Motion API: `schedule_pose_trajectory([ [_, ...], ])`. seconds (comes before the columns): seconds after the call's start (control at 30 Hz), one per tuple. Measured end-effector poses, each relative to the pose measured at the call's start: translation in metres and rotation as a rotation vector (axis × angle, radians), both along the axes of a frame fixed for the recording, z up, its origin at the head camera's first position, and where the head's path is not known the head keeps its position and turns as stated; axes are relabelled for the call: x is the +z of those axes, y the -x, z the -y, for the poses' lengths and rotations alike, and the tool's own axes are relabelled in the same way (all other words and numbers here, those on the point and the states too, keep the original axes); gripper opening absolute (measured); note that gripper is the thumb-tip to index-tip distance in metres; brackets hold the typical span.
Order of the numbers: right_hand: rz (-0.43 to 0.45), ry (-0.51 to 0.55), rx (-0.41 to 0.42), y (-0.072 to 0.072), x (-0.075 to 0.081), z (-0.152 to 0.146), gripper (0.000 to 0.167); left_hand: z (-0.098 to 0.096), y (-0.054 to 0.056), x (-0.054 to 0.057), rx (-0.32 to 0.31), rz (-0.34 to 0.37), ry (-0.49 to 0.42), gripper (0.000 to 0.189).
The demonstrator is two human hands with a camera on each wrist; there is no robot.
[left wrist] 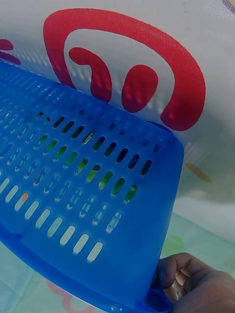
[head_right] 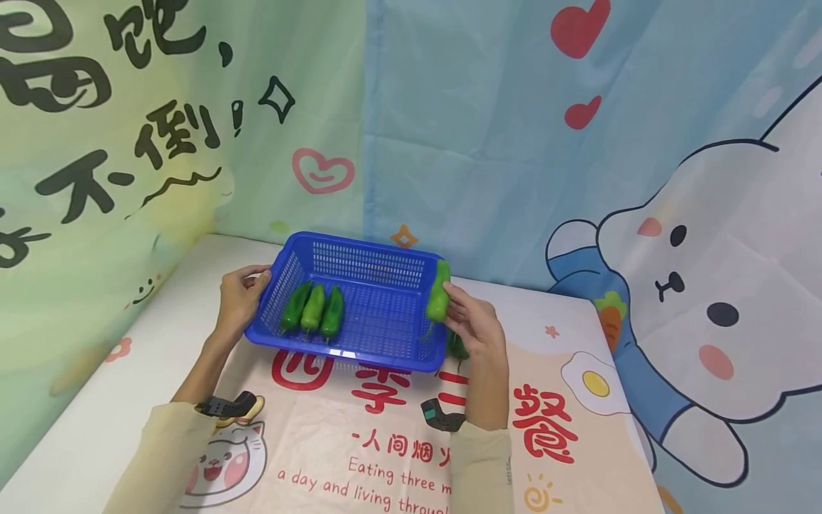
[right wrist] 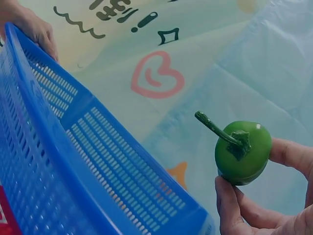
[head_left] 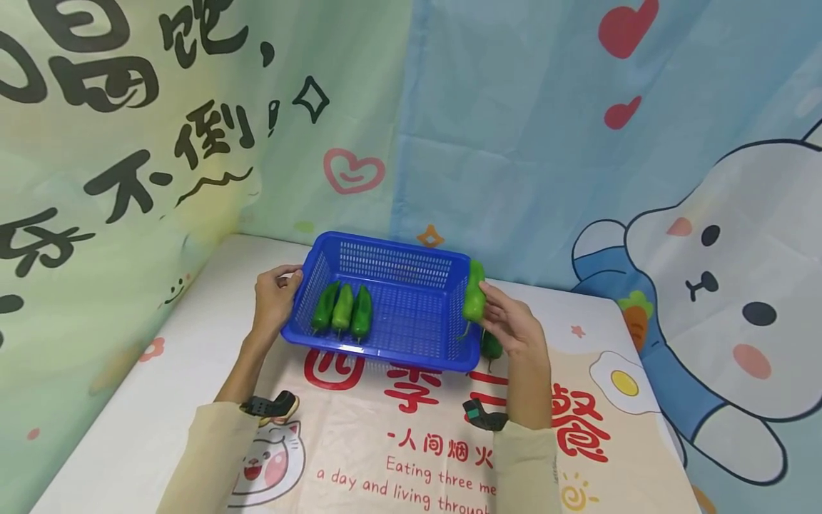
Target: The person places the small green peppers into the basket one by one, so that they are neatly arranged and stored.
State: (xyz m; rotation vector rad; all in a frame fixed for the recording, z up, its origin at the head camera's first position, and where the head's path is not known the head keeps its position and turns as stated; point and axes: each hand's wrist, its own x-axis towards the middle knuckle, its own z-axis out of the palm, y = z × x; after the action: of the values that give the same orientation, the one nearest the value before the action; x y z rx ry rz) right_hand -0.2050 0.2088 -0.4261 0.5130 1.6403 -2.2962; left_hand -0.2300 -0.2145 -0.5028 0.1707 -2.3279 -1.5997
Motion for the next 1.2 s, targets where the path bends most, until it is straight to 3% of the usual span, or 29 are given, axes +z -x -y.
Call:
schedule_pose_trajectory([
  [0.3, -0.013, -0.031, 0.024, 0.01, 0.001, 0.021, 0.056, -0.001, 0.002, 0.001, -0.012, -0.002, -0.011, 0.031],
  [0.57, -0.025, -0.022, 0.026, 0.015, -0.003, 0.037, 0.041, -0.002, 0.001, 0.002, -0.018, 0.002, -0.021, 0.031],
  [0.9, 0.005, -0.058, 0.023, 0.021, -0.01, 0.063, 0.059, 0.0, 0.001, 0.002, -0.015, -0.001, 0.003, 0.032],
  [1.2, 0.035, -0.051, 0.082, 0.034, -0.021, 0.083, 0.055, 0.002, 0.002, 0.0, -0.018, -0.008, -0.005, 0.032],
])
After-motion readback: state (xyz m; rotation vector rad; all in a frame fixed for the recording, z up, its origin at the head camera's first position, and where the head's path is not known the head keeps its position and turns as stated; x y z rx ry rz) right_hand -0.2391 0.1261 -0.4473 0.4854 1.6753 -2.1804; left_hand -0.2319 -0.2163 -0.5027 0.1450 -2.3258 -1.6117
